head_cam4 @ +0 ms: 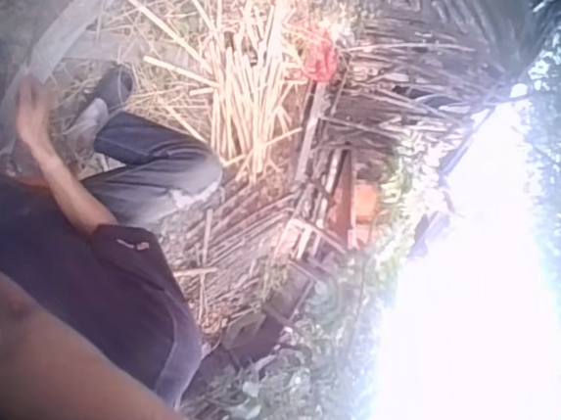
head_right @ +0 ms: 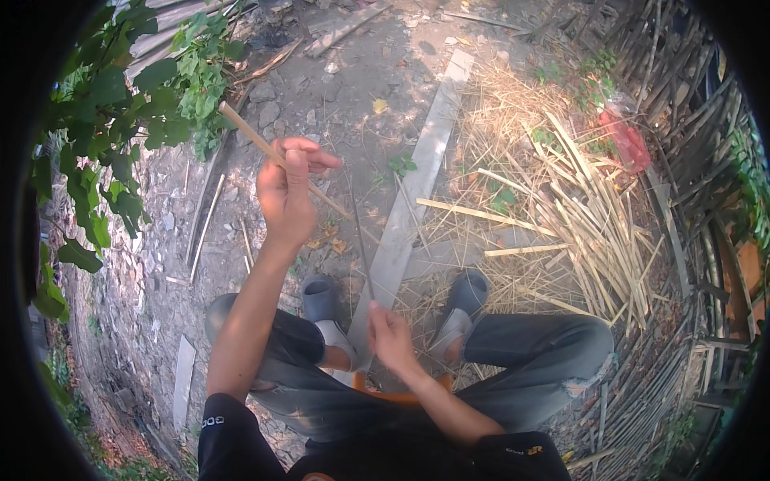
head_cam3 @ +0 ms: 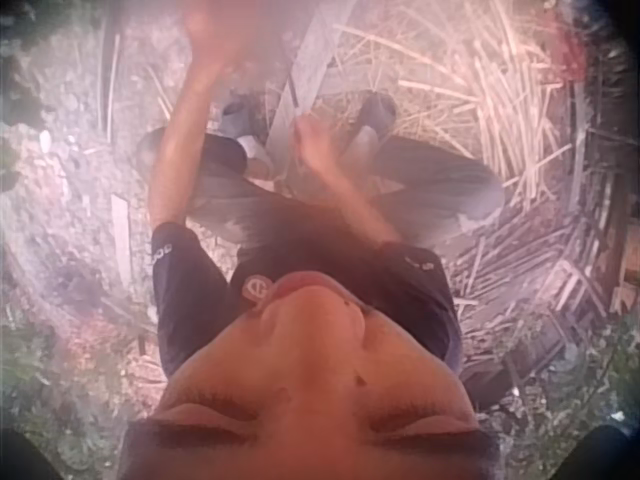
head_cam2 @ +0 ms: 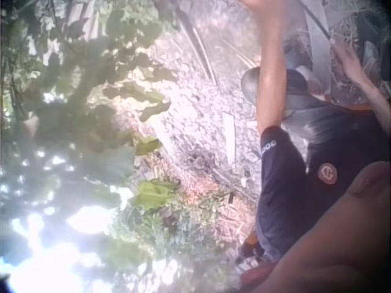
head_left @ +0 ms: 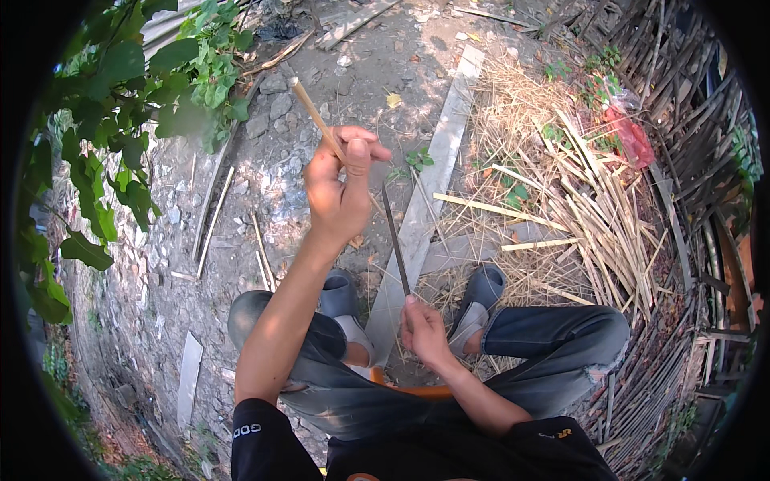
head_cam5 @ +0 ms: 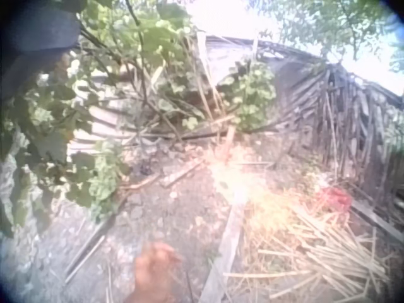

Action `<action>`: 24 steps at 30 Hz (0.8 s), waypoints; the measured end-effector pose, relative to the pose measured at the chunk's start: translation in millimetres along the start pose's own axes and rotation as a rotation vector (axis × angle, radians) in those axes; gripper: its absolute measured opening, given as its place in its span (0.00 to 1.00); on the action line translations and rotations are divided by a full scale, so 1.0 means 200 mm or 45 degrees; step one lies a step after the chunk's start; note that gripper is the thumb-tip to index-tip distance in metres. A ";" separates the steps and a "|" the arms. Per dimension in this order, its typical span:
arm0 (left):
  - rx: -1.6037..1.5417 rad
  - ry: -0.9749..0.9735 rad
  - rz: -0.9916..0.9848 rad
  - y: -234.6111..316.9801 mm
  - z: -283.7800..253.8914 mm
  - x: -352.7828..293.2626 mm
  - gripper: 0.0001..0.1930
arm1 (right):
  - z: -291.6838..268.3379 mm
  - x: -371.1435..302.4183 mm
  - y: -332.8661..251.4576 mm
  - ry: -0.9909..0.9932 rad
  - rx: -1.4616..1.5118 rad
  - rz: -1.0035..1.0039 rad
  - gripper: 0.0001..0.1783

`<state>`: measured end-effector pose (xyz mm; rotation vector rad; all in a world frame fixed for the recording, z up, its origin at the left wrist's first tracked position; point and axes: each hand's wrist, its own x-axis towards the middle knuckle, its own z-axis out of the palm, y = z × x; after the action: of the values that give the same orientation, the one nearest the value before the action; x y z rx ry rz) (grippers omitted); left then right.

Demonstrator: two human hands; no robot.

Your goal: The person sits on the ground and uses a large knife to shave a small bamboo stick. They then switch to a red utility knife to continue shaving and smoothing a longer bamboo stick, working along its length.

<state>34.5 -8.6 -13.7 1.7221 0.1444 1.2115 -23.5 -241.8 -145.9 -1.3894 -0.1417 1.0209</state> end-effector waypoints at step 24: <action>-0.300 0.289 -0.185 -0.01 0.20 0.02 0.28 | -0.07 0.07 -0.22 0.005 0.141 0.157 0.31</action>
<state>68.8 -31.0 -13.0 1.3460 0.2485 1.2597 14.8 -236.9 -118.9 -1.3118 0.0037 1.1116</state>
